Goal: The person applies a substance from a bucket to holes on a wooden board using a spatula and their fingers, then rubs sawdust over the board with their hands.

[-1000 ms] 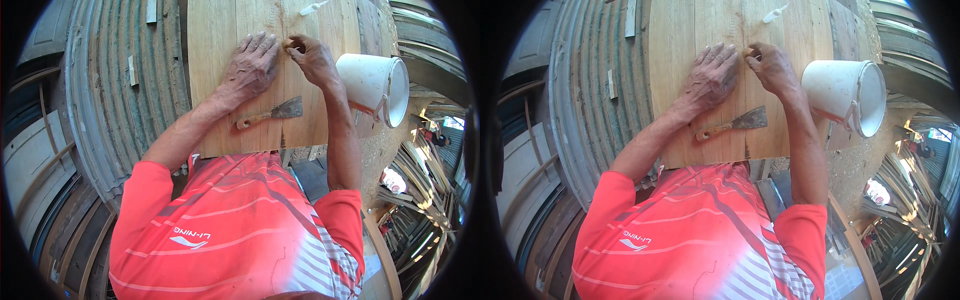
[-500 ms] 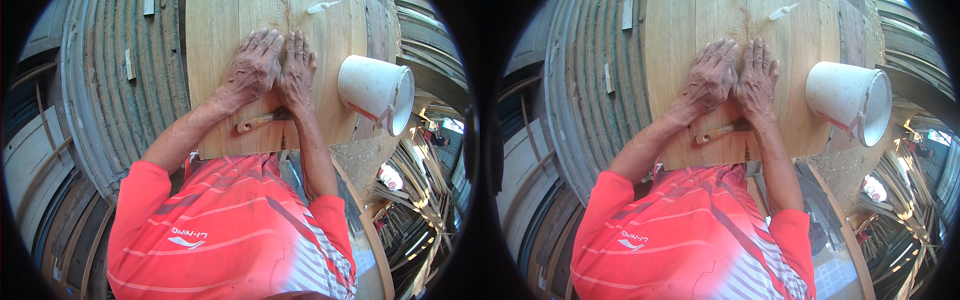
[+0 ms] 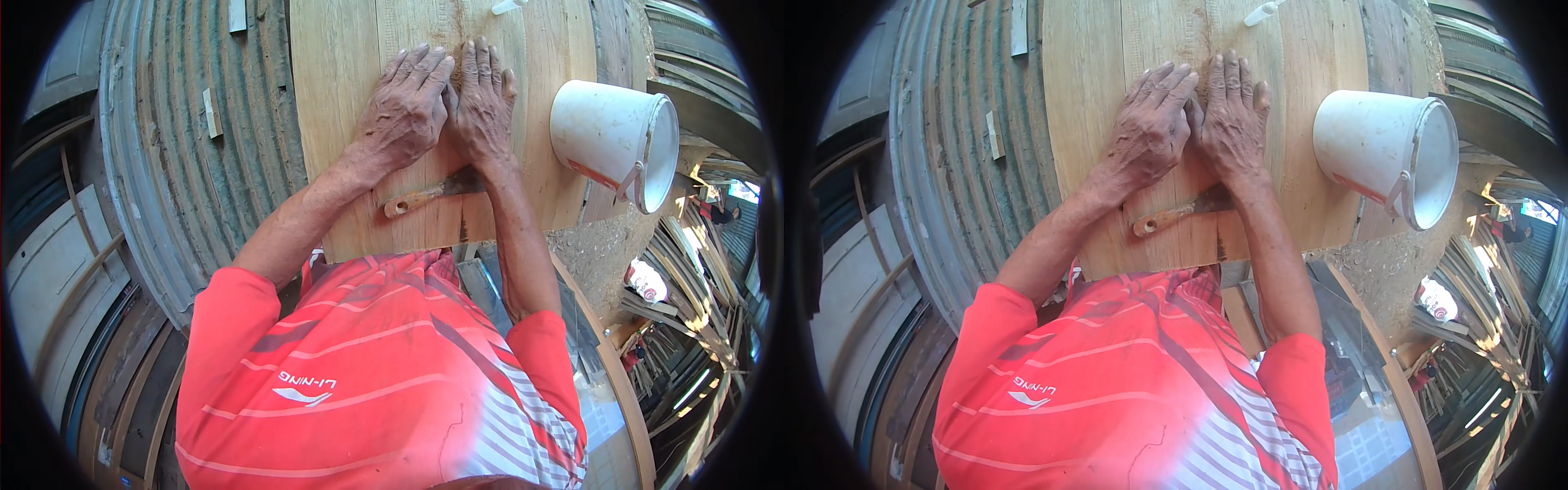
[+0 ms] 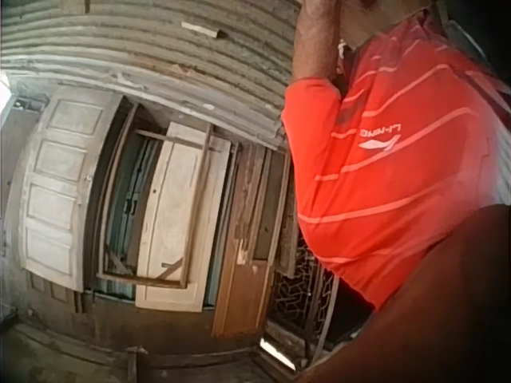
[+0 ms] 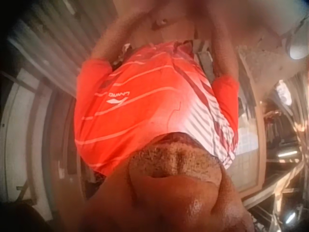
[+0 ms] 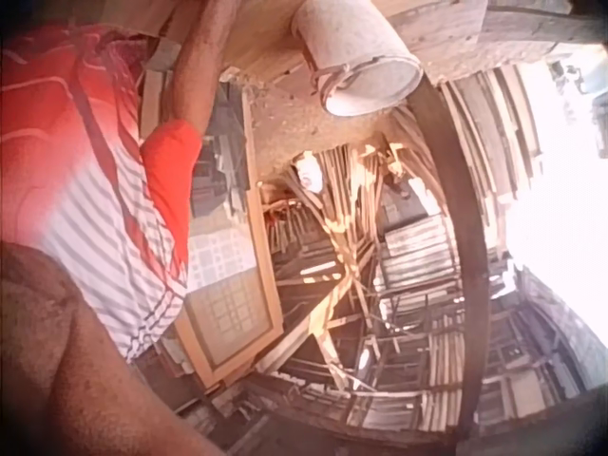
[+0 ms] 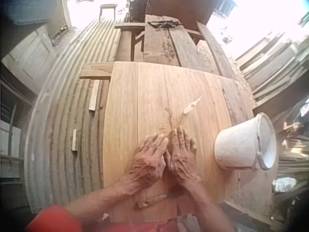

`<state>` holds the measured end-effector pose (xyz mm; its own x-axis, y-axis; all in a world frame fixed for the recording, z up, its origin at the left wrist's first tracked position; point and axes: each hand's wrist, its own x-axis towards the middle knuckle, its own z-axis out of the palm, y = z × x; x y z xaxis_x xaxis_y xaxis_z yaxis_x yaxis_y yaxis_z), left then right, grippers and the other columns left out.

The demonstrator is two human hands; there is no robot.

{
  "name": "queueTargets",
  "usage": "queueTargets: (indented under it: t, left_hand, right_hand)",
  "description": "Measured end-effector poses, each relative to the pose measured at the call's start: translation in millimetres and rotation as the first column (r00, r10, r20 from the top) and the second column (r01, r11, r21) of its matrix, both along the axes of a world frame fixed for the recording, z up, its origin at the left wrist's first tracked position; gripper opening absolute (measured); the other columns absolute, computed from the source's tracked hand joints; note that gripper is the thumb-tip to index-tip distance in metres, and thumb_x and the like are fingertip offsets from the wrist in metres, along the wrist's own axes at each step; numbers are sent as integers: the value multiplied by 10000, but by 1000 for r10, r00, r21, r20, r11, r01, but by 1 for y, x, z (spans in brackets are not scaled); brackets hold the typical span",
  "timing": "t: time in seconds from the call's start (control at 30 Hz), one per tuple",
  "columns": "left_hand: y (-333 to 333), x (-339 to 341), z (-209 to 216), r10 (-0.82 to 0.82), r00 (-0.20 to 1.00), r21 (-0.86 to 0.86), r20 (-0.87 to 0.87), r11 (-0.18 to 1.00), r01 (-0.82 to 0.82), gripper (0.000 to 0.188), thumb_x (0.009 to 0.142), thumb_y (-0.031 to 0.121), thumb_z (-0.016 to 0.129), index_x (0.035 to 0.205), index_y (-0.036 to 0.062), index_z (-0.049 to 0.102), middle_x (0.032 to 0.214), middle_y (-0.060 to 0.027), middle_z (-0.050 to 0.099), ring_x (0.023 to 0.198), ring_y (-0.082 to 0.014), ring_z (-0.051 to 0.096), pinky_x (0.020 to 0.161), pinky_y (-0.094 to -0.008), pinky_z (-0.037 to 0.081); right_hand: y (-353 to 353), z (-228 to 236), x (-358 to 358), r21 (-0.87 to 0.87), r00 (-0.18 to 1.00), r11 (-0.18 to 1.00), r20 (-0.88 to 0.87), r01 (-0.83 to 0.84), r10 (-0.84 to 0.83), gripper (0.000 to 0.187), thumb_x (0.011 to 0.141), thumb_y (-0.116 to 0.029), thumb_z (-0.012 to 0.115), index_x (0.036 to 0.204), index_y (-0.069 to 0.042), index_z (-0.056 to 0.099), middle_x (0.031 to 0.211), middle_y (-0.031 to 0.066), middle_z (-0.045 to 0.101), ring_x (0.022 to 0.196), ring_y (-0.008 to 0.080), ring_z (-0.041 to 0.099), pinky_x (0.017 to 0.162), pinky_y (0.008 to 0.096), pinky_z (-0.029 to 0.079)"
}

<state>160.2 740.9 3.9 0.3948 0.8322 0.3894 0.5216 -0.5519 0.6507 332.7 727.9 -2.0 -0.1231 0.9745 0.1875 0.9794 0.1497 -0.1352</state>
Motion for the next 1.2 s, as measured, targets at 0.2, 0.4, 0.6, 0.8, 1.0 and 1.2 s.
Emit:
queueTargets:
  t: [0.2, 0.4, 0.6, 0.8, 1.0, 1.2]
  left_hand:
    - [0, 0, -2, 9, 999, 11, 37, 1000, -9, 532, 940, 110, 576, 1452, -32, 559, 1481, -238, 583, 1432, -409, 505, 1251, -517, 333]
    - [-2, 0, -2, 7, 998, -18, 64, 1000, -6, 551, 925, 73, 567, 1467, -28, 548, 1500, -230, 570, 1453, -404, 482, 1254, -514, 331]
    - [0, -1, -4, -1, 998, -7, 56, 1000, 1, 561, 909, 85, 587, 1458, -24, 559, 1495, -222, 579, 1453, -399, 484, 1258, -510, 326]
    - [2, 2, -7, 1, 1000, 14, 28, 1000, -2, 541, 916, 127, 599, 1434, -26, 576, 1474, -231, 590, 1440, -396, 496, 1261, -508, 320]
    - [1, 1, -7, 3, 1000, 15, 28, 1000, -3, 555, 905, 67, 580, 1454, -12, 565, 1495, -213, 582, 1452, -392, 488, 1250, -516, 336]
    - [2, 2, -5, -3, 1000, 19, 13, 1000, 2, 533, 913, 64, 565, 1440, -17, 571, 1491, -218, 581, 1445, -402, 489, 1246, -513, 343]
  right_hand:
    - [-6, -2, -4, 8, 999, 999, -18, -43, 43, 735, 1045, -413, 561, 1635, -28, 349, 1695, 198, 355, 1564, 345, 352, 1227, 605, 216]
    - [-19, 1, -8, -78, 1000, 997, 6, 2, -1, 757, 1028, -369, 550, 1669, -62, 289, 1732, 161, 297, 1604, 324, 278, 1248, 617, 157]
    - [-34, 14, -7, -171, 997, 984, 51, -44, 53, 800, 1013, -370, 550, 1683, -53, 249, 1753, 166, 238, 1620, 323, 235, 1265, 618, 118]
    - [-41, 21, -7, -181, 997, 982, 45, -48, 57, 815, 1002, -380, 568, 1672, -31, 263, 1739, 192, 257, 1612, 355, 244, 1261, 622, 132]
    - [-50, 30, -5, -219, 997, 975, -79, -40, 23, 790, 1029, -403, 554, 1644, 18, 291, 1713, 226, 295, 1601, 374, 260, 1261, 619, 146]
    - [-63, 26, -5, -188, 999, 982, -50, -22, 12, 783, 1050, -443, 534, 1650, -1, 294, 1715, 213, 299, 1597, 384, 261, 1268, 612, 137]
